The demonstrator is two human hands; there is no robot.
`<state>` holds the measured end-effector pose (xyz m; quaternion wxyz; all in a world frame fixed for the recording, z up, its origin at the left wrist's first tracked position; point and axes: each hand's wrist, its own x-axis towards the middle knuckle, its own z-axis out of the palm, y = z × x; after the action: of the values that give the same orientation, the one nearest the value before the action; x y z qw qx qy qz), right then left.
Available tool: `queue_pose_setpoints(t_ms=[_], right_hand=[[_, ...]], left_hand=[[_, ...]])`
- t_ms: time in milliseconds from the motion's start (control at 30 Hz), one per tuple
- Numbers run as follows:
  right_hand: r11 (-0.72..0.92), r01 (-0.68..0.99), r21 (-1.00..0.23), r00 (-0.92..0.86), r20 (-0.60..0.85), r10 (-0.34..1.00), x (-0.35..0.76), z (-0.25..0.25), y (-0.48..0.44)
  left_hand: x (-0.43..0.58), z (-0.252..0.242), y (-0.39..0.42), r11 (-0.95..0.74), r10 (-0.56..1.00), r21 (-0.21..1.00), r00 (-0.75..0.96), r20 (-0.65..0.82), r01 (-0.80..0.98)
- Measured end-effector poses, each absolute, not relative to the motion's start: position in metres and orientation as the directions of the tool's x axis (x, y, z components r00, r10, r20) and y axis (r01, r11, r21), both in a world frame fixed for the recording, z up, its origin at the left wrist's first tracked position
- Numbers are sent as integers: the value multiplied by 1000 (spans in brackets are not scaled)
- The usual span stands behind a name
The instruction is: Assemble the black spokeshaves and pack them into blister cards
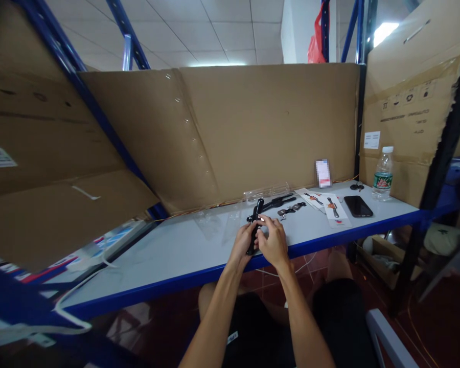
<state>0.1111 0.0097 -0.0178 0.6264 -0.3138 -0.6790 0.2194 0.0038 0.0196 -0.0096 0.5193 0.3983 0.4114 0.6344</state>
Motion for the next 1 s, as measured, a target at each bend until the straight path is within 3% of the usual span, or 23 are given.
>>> queue_pose_setpoints(t_ms=[133,200,267,367,467,700,1000], right_hand=[[581,-88,-809,265,543,797,133,-23,31],[480,-2,-877,354,448,821,151,-24,50],[372,249,-894,293,436,851,169,-22,70],[229,638,-735,130,396,909,181,-12,91],[166,817,-553,29,326,945,173,-1,99],[121,916,-382,-69,147,987,147,15,114],[204,919,-338,-113,271,956,146,6,121]], left_hand=[[1,-9,19,-114,990,914,-124,71,-390],[0,-9,19,-112,990,907,-123,67,-406],[0,-9,18,-116,991,901,-114,75,-418],[1,-8,16,-120,991,904,-101,86,-410],[3,-6,14,-122,992,919,-80,99,-376],[4,-4,12,-122,992,927,-71,104,-354],[-3,-7,17,-74,997,860,-32,67,-505]])
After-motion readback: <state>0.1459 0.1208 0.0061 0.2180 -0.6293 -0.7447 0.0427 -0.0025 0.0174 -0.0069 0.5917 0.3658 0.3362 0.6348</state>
